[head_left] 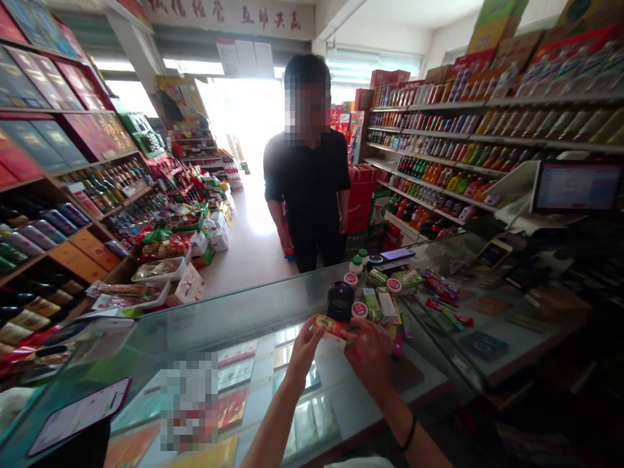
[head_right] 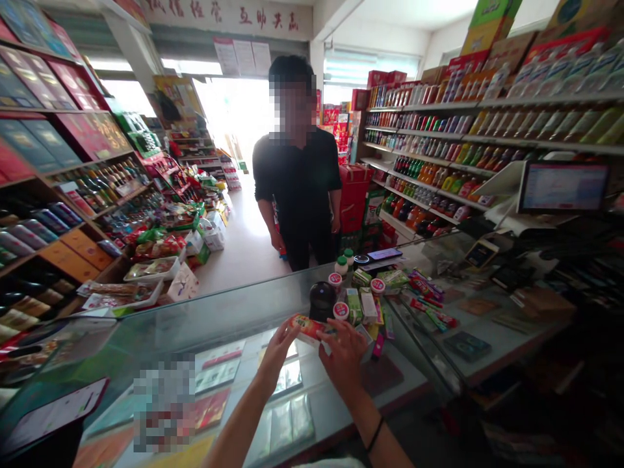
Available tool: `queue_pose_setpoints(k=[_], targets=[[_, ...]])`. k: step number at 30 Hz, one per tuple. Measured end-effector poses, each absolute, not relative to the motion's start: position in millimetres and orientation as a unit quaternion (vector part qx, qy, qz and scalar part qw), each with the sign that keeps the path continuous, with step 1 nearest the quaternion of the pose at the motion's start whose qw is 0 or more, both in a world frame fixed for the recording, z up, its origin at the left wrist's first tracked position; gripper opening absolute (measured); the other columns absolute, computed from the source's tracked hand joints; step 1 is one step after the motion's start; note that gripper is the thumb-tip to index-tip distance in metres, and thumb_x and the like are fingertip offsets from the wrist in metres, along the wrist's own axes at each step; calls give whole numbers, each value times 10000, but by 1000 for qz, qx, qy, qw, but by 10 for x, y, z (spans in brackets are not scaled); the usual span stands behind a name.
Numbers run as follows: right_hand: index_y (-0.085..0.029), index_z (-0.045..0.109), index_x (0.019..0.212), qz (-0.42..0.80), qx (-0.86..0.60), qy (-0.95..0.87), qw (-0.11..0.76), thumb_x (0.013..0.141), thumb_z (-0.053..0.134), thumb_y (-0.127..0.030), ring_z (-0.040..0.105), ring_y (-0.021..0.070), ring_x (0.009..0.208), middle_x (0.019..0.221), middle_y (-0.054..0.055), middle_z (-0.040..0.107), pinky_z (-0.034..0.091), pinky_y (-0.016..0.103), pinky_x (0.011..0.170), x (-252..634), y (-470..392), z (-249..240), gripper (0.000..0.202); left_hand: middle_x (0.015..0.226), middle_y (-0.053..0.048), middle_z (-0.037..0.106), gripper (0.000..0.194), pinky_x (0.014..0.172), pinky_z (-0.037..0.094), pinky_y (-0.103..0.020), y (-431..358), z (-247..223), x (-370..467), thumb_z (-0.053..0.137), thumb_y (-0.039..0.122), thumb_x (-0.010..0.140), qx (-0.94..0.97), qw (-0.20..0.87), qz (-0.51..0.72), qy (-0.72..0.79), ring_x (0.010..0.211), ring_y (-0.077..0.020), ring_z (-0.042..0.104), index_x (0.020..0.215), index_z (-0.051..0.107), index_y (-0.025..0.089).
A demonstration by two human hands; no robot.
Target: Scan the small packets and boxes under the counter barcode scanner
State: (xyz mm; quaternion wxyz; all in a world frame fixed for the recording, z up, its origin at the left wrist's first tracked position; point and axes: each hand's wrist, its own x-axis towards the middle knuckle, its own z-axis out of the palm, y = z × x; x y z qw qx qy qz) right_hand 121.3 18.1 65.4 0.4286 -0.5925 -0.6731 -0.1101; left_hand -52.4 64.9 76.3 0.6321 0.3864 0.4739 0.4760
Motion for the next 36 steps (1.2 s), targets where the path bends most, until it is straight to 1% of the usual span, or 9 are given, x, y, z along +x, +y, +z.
queue_pose_setpoints(k=[4, 9, 13, 16, 18, 20, 25, 30, 36], targets=[[-351, 753, 1021, -85, -608, -683, 396, 879, 621, -180, 538, 257, 1226, 1251, 16, 681, 301, 458, 1031, 1325, 173, 686, 258, 1157, -121, 765, 877, 1040, 473, -399, 658, 790, -569, 826, 618, 669, 403, 652, 440, 467, 1104, -282, 697, 1386, 590, 171], [-360, 745, 1052, -41, -627, -671, 393, 926, 583, -223, 565, 259, 1222, 1252, 6, 698, 309, 469, 1027, 1377, 209, 673, 246, 1174, -138, 758, 929, 1054, 467, -426, 677, 773, -574, 836, 636, 632, 419, 651, 435, 461, 1143, -299, 684, 1398, 584, 174], [-341, 691, 1187, 29, -620, -684, 382, 936, 585, -297, 620, 250, 1187, 1280, 12, 710, 357, 439, 992, 1385, 228, 659, 276, 1146, -151, 765, 911, 1043, 468, -441, 664, 795, -597, 865, 592, 625, 398, 656, 446, 461, 1110, -310, 696, 1384, 584, 172], [-343, 625, 1312, 78, -613, -693, 371, 914, 629, -371, 626, 262, 1215, 1340, 25, 683, 404, 425, 979, 1389, 212, 654, 399, 1161, -148, 761, 880, 1034, 467, -428, 625, 839, -635, 862, 562, 650, 393, 659, 447, 460, 1129, -315, 689, 1389, 567, 186], [-330, 596, 1355, 92, -621, -680, 378, 921, 622, -401, 630, 267, 1214, 1348, 38, 678, 425, 422, 971, 1396, 198, 645, 441, 1137, -136, 766, 924, 999, 482, -413, 587, 874, -662, 874, 552, 628, 396, 662, 444, 456, 1112, -314, 693, 1411, 532, 202], [-317, 579, 1379, 92, -633, -667, 382, 937, 604, -427, 625, 271, 1217, 1346, 49, 677, 431, 422, 965, 1409, 186, 637, 456, 1113, -119, 765, 931, 960, 496, -393, 542, 911, -689, 861, 544, 648, 413, 657, 449, 443, 1072, -298, 701, 1436, 484, 221], [-368, 539, 1419, 68, -611, -710, 344, 927, 633, -427, 595, 266, 1248, 1331, 8, 680, 409, 409, 993, 1460, 151, 671, 505, 1169, -111, 722, 749, 883, 527, -370, 444, 948, -746, 767, 563, 751, 479, 619, 443, 437, 1009, -274, 703, 1378, 487, 263], [-368, 608, 1322, 31, -600, -724, 339, 947, 600, -376, 603, 255, 1216, 1287, -6, 703, 387, 411, 1003, 1483, 131, 714, 375, 1187, -92, 708, 561, 887, 504, -357, 439, 867, -753, 705, 543, 815, 517, 578, 466, 425, 1031, -245, 677, 1263, 505, 271], [-377, 605, 1317, 2, -592, -726, 350, 959, 581, -331, 602, 253, 1214, 1256, -17, 715, 368, 400, 983, 1504, 114, 732, 362, 1156, -95, 721, 503, 920, 498, -384, 460, 888, -728, 663, 562, 834, 545, 546, 466, 433, 1100, -260, 662, 1204, 537, 245]])
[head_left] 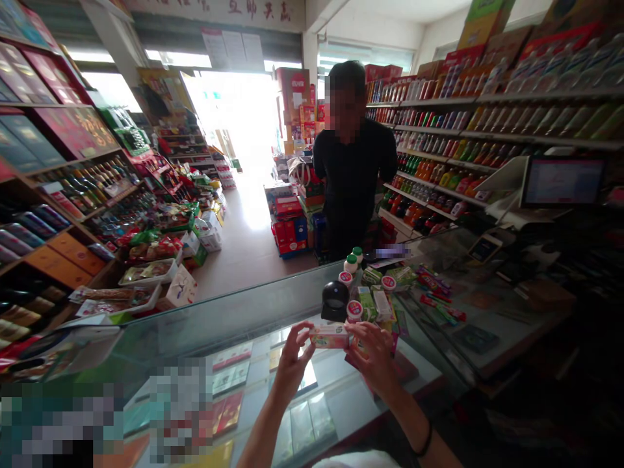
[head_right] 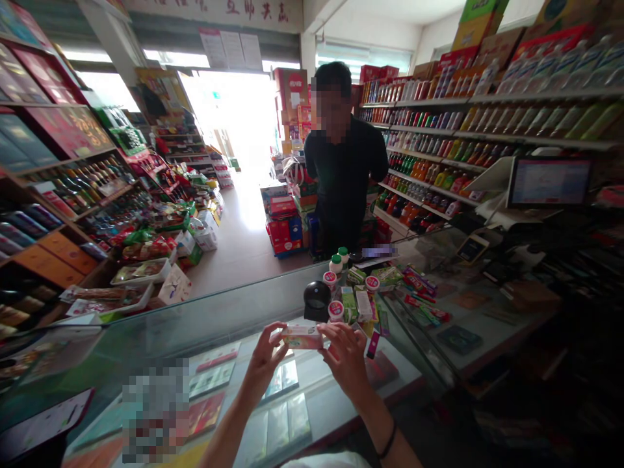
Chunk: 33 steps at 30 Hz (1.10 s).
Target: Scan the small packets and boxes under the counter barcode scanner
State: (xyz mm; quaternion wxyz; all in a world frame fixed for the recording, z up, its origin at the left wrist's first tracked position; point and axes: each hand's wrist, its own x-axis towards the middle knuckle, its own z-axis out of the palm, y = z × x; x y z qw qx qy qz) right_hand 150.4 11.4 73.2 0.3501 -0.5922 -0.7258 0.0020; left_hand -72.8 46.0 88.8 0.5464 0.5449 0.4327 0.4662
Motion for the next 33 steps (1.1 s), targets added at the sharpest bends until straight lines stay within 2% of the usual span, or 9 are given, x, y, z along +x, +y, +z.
queue_pose_setpoints(k=[4, 7, 11, 15, 21, 26, 29, 33], targets=[[-357, 582, 1322, 8, -607, -713, 351, 951, 600, -361, 594, 255, 1224, 1282, -5, 700, 355, 409, 988, 1526, 115, 698, 371, 1221, -109, 698, 495, 922, 528, -378, 445, 902, -706, 649, 531, 854, 565, 522, 449, 455, 1143, -258, 664, 1240, 528, 247], [-319, 591, 1298, 19, -631, -695, 343, 919, 647, -405, 576, 268, 1244, 1332, 27, 667, 360, 423, 987, 1511, 126, 678, 393, 1220, -90, 695, 391, 964, 521, -389, 417, 939, -663, 644, 464, 865, 608, 446, 447, 481, 1137, -252, 671, 1193, 591, 256], [-340, 694, 1106, 17, -633, -700, 332, 898, 675, -373, 560, 271, 1251, 1314, -1, 676, 359, 436, 994, 1450, 133, 699, 211, 1116, -67, 728, 224, 1029, 452, -432, 390, 1055, -604, 658, 372, 860, 704, 325, 400, 489, 1141, -276, 638, 1056, 701, 272], [-363, 732, 1023, 24, -635, -693, 340, 899, 672, -342, 568, 270, 1229, 1265, -18, 702, 355, 448, 993, 1403, 127, 734, 138, 1112, -73, 733, 194, 1031, 416, -437, 382, 1159, -588, 648, 364, 873, 731, 298, 376, 485, 1146, -290, 616, 1028, 719, 273], [-368, 705, 1108, 100, -637, -687, 336, 922, 635, -400, 578, 270, 1243, 1302, -10, 688, 377, 444, 979, 1422, 120, 732, 201, 1166, -55, 734, 304, 1007, 418, -401, 368, 1114, -627, 622, 388, 902, 737, 297, 384, 471, 1158, -279, 612, 1185, 695, 305], [-341, 689, 1106, 151, -624, -683, 349, 928, 610, -428, 639, 250, 1137, 1179, -3, 736, 377, 427, 964, 1450, 170, 801, 214, 1236, -39, 725, 399, 1060, 369, -398, 380, 994, -723, 603, 346, 929, 773, 212, 342, 491, 1219, -268, 590, 1328, 629, 341], [-340, 664, 1145, 142, -612, -691, 358, 919, 632, -435, 645, 249, 1120, 1135, 2, 750, 337, 438, 993, 1411, 215, 889, 247, 1235, -52, 723, 384, 1034, 383, -390, 386, 941, -753, 619, 357, 924, 785, 192, 308, 501, 1212, -270, 601, 1306, 632, 320], [-300, 604, 1183, 108, -615, -675, 393, 879, 707, -440, 673, 241, 1059, 1030, 0, 768, 311, 433, 1005, 1296, 247, 939, 351, 1159, -63, 734, 273, 980, 428, -383, 405, 851, -733, 614, 372, 912, 746, 239, 308, 539, 1108, -261, 656, 1161, 660, 271]])
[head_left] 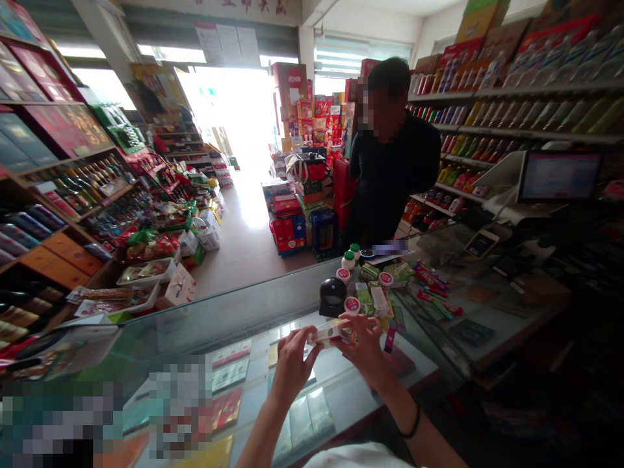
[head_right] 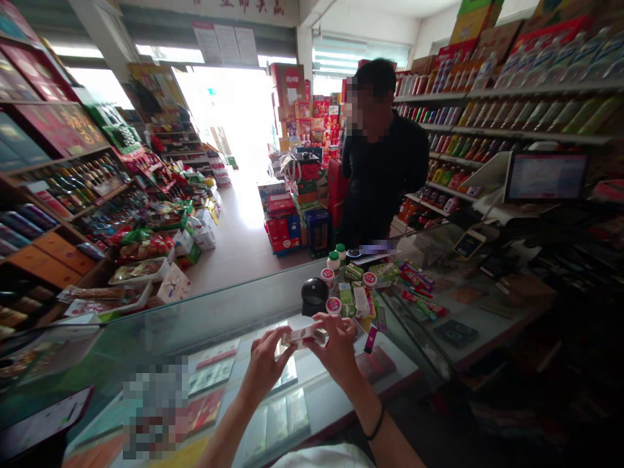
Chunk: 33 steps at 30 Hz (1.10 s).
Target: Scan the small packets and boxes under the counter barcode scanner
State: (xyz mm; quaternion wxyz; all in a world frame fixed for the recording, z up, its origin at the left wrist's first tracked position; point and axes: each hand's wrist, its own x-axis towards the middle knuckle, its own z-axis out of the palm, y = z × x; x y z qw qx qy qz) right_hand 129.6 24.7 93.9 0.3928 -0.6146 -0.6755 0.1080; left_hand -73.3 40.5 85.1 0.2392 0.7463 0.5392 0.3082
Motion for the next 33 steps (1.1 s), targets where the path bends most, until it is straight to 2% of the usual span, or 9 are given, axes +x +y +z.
queue_pose_setpoints(k=[5, 9, 13, 17, 19, 24, 33], targets=[[-260, 612, 1108, 71, -602, -673, 424, 901, 692, -467, 688, 222, 1000, 1080, 27, 749, 326, 416, 981, 1189, 235, 884, 303, 1012, -14, 738, 287, 932, 476, -362, 421, 704, -696, 634, 491, 878, 667, 377, 349, 539, 1034, -249, 685, 1062, 623, 272], [-282, 625, 1163, 31, -608, -667, 429, 957, 597, -509, 621, 251, 1174, 1218, 39, 713, 335, 423, 997, 1230, 219, 811, 308, 1000, -37, 757, 424, 890, 503, -350, 423, 610, -627, 652, 569, 856, 569, 517, 421, 482, 1003, -243, 702, 1122, 553, 253], [-306, 497, 1430, -3, -621, -679, 391, 958, 541, -592, 545, 291, 1304, 1436, 71, 599, 335, 459, 1041, 1304, 165, 651, 553, 927, -52, 778, 542, 867, 519, -333, 442, 603, -498, 684, 605, 836, 480, 596, 469, 441, 881, -219, 726, 1193, 532, 227], [-274, 327, 1573, 16, -615, -723, 316, 854, 621, -706, 519, 321, 1345, 1511, 88, 539, 357, 462, 1044, 1324, 86, 431, 889, 947, -66, 785, 719, 850, 541, -337, 451, 633, -383, 703, 574, 841, 461, 606, 474, 442, 892, -235, 745, 1418, 462, 220], [-276, 353, 1566, 30, -628, -720, 294, 866, 615, -697, 514, 319, 1355, 1509, 79, 545, 351, 464, 1055, 1324, 64, 344, 857, 941, -73, 787, 767, 852, 547, -344, 455, 628, -350, 691, 588, 844, 459, 609, 467, 448, 911, -248, 748, 1465, 450, 207], [-312, 488, 1490, 56, -669, -683, 287, 970, 537, -578, 548, 296, 1326, 1449, 47, 607, 374, 430, 997, 1325, 93, 289, 586, 891, -70, 790, 865, 859, 542, -344, 505, 513, -322, 709, 657, 789, 462, 601, 451, 472, 883, -246, 741, 1480, 479, 189], [-302, 564, 1430, 94, -693, -650, 298, 978, 558, -491, 563, 294, 1305, 1389, 61, 655, 384, 411, 939, 1322, 234, 307, 490, 877, -73, 793, 895, 912, 540, -383, 695, 332, -284, 711, 667, 784, 473, 607, 443, 459, 886, -257, 746, 1492, 464, 178]])
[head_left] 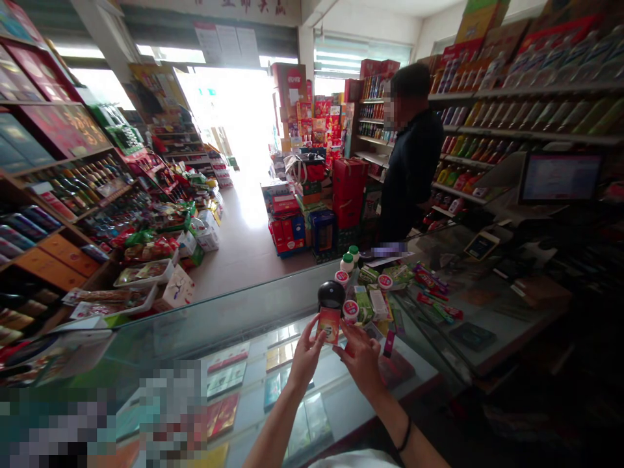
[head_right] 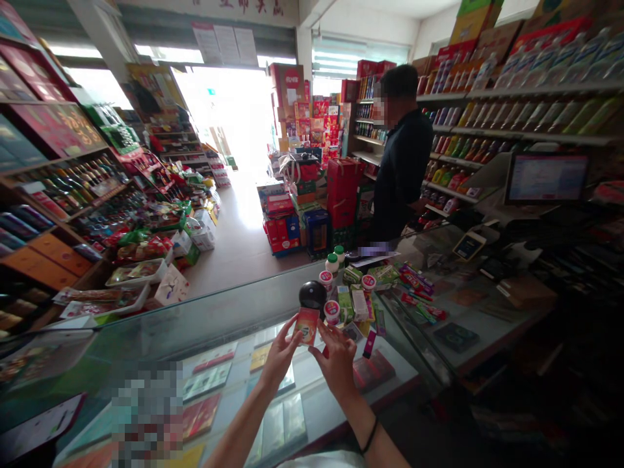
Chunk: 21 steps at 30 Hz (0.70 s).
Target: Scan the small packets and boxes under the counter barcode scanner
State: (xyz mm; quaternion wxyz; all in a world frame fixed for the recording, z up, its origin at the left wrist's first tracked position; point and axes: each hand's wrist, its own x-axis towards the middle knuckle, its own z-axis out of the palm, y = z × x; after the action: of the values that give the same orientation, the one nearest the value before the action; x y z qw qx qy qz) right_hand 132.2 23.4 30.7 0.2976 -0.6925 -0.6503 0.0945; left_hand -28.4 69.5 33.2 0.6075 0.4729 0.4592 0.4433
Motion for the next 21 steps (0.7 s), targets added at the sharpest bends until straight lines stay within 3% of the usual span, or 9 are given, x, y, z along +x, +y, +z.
queue_pose_setpoints(k=[5, 13, 21], targets=[[-307, 638, 1355, 78, -698, -649, 291, 963, 576, -454, 593, 298, 1263, 1334, 71, 686, 410, 411, 937, 1325, 265, 259, 423, 1087, -104, 786, 782, 945, 531, -375, 712, 360, -284, 710, 623, 811, 485, 573, 446, 488, 981, -263, 745, 1450, 522, 215], [-331, 540, 1453, 92, -697, -649, 290, 965, 567, -482, 581, 292, 1280, 1379, 60, 660, 415, 409, 939, 1335, 267, 270, 512, 835, -56, 786, 848, 917, 542, -382, 716, 288, -278, 719, 631, 800, 474, 601, 444, 467, 909, -256, 744, 1481, 473, 188], [-300, 587, 1413, 73, -692, -655, 295, 963, 559, -502, 583, 301, 1259, 1336, 83, 683, 402, 404, 924, 1324, 216, 255, 494, 941, -74, 793, 826, 919, 541, -381, 644, 402, -289, 696, 630, 822, 484, 584, 441, 479, 899, -246, 748, 1491, 463, 205]])
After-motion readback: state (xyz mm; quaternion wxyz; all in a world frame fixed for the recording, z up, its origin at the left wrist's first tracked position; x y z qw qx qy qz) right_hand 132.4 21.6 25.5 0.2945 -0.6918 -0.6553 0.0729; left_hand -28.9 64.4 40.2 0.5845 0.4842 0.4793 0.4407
